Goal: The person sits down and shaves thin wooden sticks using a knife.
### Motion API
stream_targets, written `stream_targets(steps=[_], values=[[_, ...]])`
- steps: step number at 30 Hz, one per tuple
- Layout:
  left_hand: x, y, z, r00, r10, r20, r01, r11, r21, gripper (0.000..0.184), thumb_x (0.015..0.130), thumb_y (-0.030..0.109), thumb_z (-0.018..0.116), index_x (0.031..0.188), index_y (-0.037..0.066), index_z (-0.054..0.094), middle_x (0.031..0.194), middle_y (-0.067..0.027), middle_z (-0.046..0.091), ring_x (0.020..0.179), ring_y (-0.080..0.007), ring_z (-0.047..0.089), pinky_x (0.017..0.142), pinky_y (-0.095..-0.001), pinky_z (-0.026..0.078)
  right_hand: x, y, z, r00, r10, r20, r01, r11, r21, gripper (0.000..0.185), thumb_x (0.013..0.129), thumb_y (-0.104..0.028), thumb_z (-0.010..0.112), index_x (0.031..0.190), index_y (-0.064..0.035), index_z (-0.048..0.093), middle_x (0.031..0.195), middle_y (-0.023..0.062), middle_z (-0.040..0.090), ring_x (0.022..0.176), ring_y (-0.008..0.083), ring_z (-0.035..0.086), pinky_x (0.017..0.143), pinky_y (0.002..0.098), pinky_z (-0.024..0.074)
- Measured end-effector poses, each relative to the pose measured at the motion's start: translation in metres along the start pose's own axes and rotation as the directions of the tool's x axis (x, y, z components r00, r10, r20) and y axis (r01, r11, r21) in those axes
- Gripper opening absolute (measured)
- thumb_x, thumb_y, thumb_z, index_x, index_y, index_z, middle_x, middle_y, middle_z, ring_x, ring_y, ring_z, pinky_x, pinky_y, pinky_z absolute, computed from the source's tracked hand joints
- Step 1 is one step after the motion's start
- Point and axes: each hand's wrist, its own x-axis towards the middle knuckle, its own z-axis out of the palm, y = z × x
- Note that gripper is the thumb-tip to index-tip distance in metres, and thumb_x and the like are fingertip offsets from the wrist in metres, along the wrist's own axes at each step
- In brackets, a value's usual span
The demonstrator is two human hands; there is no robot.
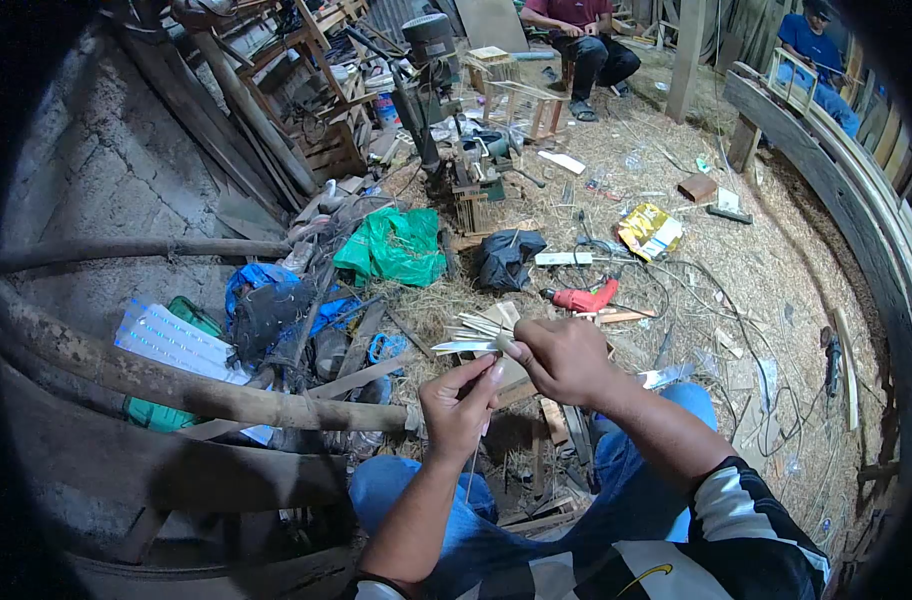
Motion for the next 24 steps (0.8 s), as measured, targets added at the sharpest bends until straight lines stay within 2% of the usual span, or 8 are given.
stream_targets(steps=[3, 6, 10, 15, 19, 21, 22, 24], values=[[0.001, -0.006, -0.002, 0.998, 0.059, 0.008, -0.059, 0.998, 0.027, 0.017, 0.090, 0.007, 0.073, 0.106, 0.000, 0.074, 0.065, -0.0018, 0.064, 0.048, -0.0035, 0.050, 0.041, -0.0197, 0.035, 0.004, -0.001, -0.004, 1.000, -0.008, 0.025, 0.009, 1.000, -0.023, 0.029, 0.098, -0.036, 0.053, 0.086, -0.0093, 0.054, 0.068, 0.0137, 0.063, 0.062, 0.0368, 0.064, 0.051, 0.0487, 0.0470], [0.003, -0.009, -0.005, 1.000, 0.027, 0.005, -0.027, 0.999, -0.032, 0.017, 0.089, 0.006, 0.073, 0.106, 0.000, 0.074, 0.065, -0.0018, 0.064, 0.048, -0.0036, 0.051, 0.041, -0.0198, 0.035, 0.008, 0.012, 0.000, 0.994, 0.105, -0.004, -0.105, 0.994, -0.035, 0.030, 0.099, -0.038, 0.051, 0.087, -0.0104, 0.054, 0.069, 0.0123, 0.063, 0.061, 0.0368, 0.063, 0.050, 0.0493, 0.0461], [0.003, -0.006, -0.001, 0.999, 0.038, -0.031, -0.038, 0.999, -0.007, 0.016, 0.088, 0.002, 0.071, 0.104, -0.002, 0.074, 0.061, -0.0012, 0.061, 0.045, -0.0049, 0.048, 0.039, -0.0205, 0.033, 0.002, 0.006, 0.000, 1.000, -0.001, 0.002, 0.001, 1.000, -0.009, 0.031, 0.099, -0.039, 0.051, 0.087, -0.0104, 0.054, 0.070, 0.0126, 0.063, 0.062, 0.0380, 0.063, 0.051, 0.0504, 0.0461], [0.003, -0.007, -0.003, 0.996, 0.088, -0.016, -0.088, 0.996, -0.003, 0.017, 0.088, 0.003, 0.072, 0.104, -0.002, 0.073, 0.062, -0.0018, 0.061, 0.045, -0.0047, 0.048, 0.038, -0.0207, 0.033, 0.010, 0.012, -0.003, 0.987, 0.160, 0.029, -0.158, 0.986, -0.048, 0.034, 0.100, -0.039, 0.049, 0.085, -0.0088, 0.055, 0.071, 0.0147, 0.063, 0.065, 0.0406, 0.062, 0.055, 0.0518, 0.0459], [0.004, -0.008, -0.001, 0.996, 0.079, -0.035, -0.080, 0.997, -0.005, 0.016, 0.088, 0.004, 0.073, 0.103, -0.002, 0.073, 0.062, -0.0022, 0.061, 0.044, -0.0047, 0.048, 0.037, -0.0207, 0.032, 0.008, 0.012, 0.001, 0.986, 0.169, 0.002, -0.167, 0.969, 0.183, 0.040, 0.100, -0.041, 0.051, 0.085, -0.0040, 0.056, 0.071, 0.0174, 0.060, 0.064, 0.0379, 0.060, 0.056, 0.0477, 0.0429], [0.002, -0.005, -0.002, 0.999, -0.016, 0.039, 0.015, 1.000, 0.019, 0.020, 0.089, 0.008, 0.074, 0.107, -0.001, 0.073, 0.069, -0.0008, 0.064, 0.048, -0.0032, 0.050, 0.041, -0.0202, 0.035, 0.005, 0.008, 0.006, 0.986, 0.155, 0.052, -0.162, 0.884, 0.437, 0.040, 0.099, -0.039, 0.056, 0.088, -0.0008, 0.058, 0.069, 0.0169, 0.055, 0.061, 0.0275, 0.056, 0.057, 0.0407, 0.0406], [0.001, -0.006, -0.001, 0.999, -0.020, 0.040, 0.019, 1.000, 0.019, 0.020, 0.089, 0.008, 0.074, 0.107, -0.001, 0.073, 0.069, -0.0008, 0.064, 0.048, -0.0032, 0.050, 0.041, -0.0202, 0.035, 0.005, 0.007, 0.007, 0.983, 0.166, 0.072, -0.179, 0.828, 0.532, 0.038, 0.098, -0.036, 0.061, 0.090, 0.0007, 0.059, 0.068, 0.0111, 0.052, 0.064, 0.0169, 0.049, 0.058, 0.0355, 0.0378], [0.001, -0.007, 0.003, 0.995, 0.012, 0.096, -0.022, 0.994, 0.108, 0.021, 0.091, 0.010, 0.072, 0.109, -0.001, 0.072, 0.068, -0.0013, 0.063, 0.048, -0.0028, 0.049, 0.040, -0.0198, 0.034, 0.006, 0.011, 0.011, 0.974, 0.197, 0.111, -0.223, 0.753, 0.619, 0.037, 0.098, -0.035, 0.061, 0.089, 0.0008, 0.059, 0.070, 0.0079, 0.051, 0.066, 0.0145, 0.047, 0.059, 0.0345, 0.0379]])
